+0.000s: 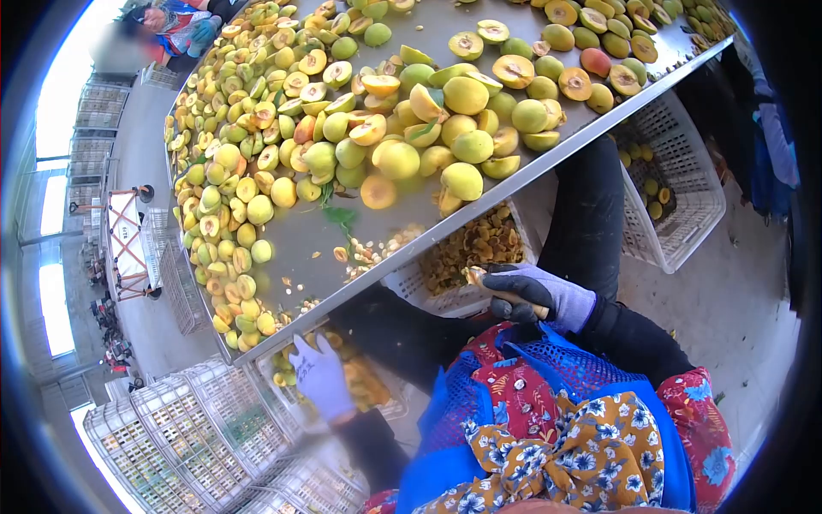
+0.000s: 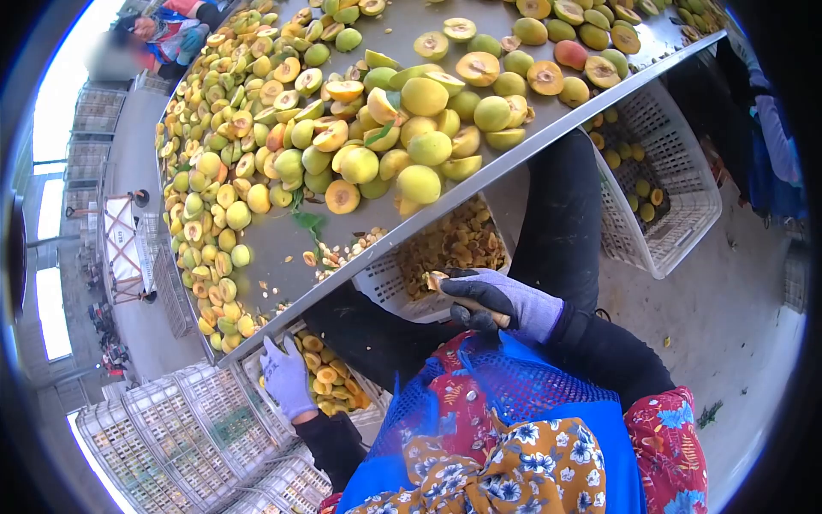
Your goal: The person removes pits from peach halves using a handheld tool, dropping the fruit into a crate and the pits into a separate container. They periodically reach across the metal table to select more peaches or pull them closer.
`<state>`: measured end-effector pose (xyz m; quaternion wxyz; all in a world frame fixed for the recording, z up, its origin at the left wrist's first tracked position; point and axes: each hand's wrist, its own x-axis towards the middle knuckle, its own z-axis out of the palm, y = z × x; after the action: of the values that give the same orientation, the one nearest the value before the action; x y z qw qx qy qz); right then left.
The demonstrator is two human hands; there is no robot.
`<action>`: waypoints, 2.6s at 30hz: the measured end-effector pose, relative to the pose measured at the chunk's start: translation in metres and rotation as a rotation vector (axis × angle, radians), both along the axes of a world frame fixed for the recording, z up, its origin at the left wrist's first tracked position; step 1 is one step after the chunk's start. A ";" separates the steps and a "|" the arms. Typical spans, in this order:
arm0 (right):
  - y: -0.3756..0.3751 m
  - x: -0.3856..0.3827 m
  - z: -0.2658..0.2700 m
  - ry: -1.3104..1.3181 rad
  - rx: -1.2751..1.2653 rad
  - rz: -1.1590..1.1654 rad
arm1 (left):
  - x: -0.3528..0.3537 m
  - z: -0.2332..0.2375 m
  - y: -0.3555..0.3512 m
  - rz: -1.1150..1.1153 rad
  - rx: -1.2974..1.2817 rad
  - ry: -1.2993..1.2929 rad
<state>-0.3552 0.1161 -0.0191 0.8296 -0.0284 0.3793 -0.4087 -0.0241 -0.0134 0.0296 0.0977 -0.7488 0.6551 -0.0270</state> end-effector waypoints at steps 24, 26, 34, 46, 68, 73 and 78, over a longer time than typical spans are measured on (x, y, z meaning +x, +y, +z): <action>-0.005 -0.002 0.020 0.085 -0.100 0.018 | -0.170 -0.027 0.017 -0.147 0.550 1.635; -0.001 -0.002 0.022 0.096 -0.107 0.008 | -0.173 -0.028 0.024 -0.120 0.547 1.633; 0.004 0.015 0.007 0.265 -0.165 -0.046 | -0.169 -0.048 0.043 -0.348 0.254 1.396; 0.005 0.003 0.008 0.290 -0.045 0.005 | -0.153 -0.050 0.057 -0.480 0.114 1.378; 0.010 0.009 -0.009 1.062 -0.289 -0.029 | -0.155 -0.046 0.059 -0.066 0.222 1.699; 0.020 0.016 0.003 1.388 -0.588 0.155 | -0.154 -0.050 0.055 0.211 0.564 1.921; 0.016 0.021 0.026 1.369 -0.681 0.271 | -0.163 -0.052 0.060 0.144 0.483 1.852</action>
<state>-0.3337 0.1321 0.0072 0.3989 -0.5740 0.6540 -0.2894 -0.1870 0.0463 -0.0223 -0.3057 -0.4708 0.4126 0.7174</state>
